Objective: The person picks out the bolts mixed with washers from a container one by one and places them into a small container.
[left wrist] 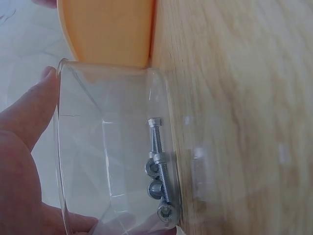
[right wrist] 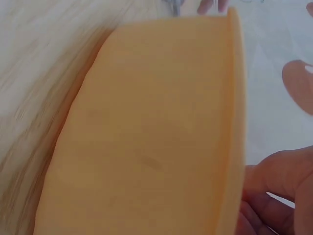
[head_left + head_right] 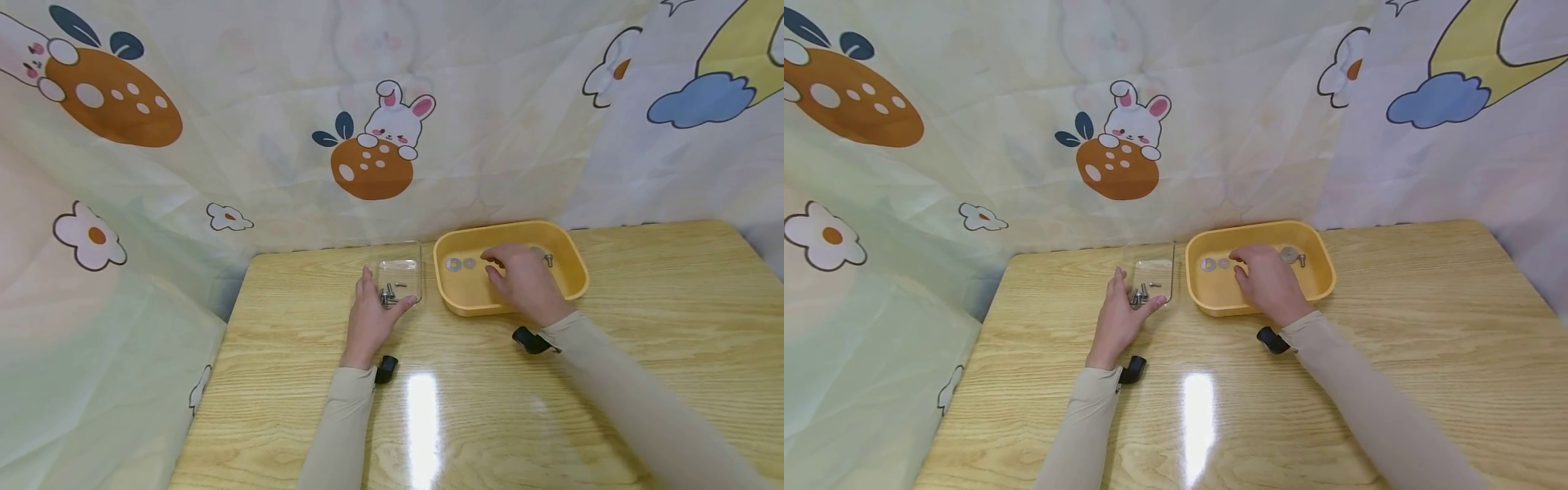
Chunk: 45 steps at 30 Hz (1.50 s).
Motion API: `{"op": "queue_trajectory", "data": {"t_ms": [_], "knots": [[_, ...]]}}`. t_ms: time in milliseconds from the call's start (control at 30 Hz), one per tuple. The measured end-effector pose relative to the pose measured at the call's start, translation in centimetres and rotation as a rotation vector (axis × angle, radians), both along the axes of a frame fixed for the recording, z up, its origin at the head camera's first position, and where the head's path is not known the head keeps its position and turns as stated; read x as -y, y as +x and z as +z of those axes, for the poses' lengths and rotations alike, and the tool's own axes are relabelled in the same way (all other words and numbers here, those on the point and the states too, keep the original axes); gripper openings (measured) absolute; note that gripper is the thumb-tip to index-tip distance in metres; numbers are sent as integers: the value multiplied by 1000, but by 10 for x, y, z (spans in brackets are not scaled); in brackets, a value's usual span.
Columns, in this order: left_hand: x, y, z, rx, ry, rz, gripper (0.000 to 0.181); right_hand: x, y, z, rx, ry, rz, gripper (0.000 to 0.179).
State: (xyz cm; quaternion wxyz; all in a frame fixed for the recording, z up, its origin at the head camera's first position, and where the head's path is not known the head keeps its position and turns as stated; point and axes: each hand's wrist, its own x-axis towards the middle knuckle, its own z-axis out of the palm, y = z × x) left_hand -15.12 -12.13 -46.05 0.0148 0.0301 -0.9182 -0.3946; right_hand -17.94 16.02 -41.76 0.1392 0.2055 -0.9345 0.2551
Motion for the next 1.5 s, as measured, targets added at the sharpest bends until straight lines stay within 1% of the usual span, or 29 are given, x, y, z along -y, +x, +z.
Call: {"op": "queue_trajectory", "data": {"t_ms": [433, 567, 700, 933, 1067, 1300, 1500], "knots": [[1, 0, -1, -4, 9, 2, 120, -35, -5, -3, 94, 32, -47, 23], [0, 0, -2, -3, 13, 2, 121, -43, -8, -5, 86, 52, -61, 23], [0, -1, -2, 0, 14, 4, 121, -48, -11, -8, 80, 90, -100, 23], [0, -2, -1, -1, 14, -1, 123, -55, -14, -10, 99, 159, -156, 29], [0, -2, -1, -6, 16, -3, 123, -56, -14, -10, 130, 189, -167, 30], [1, -2, 0, -4, 12, 1, 123, -57, -18, -12, 209, 235, -183, 35], [0, -2, -1, -4, 7, 1, 123, -58, -22, -13, 315, 280, -177, 27]]}}
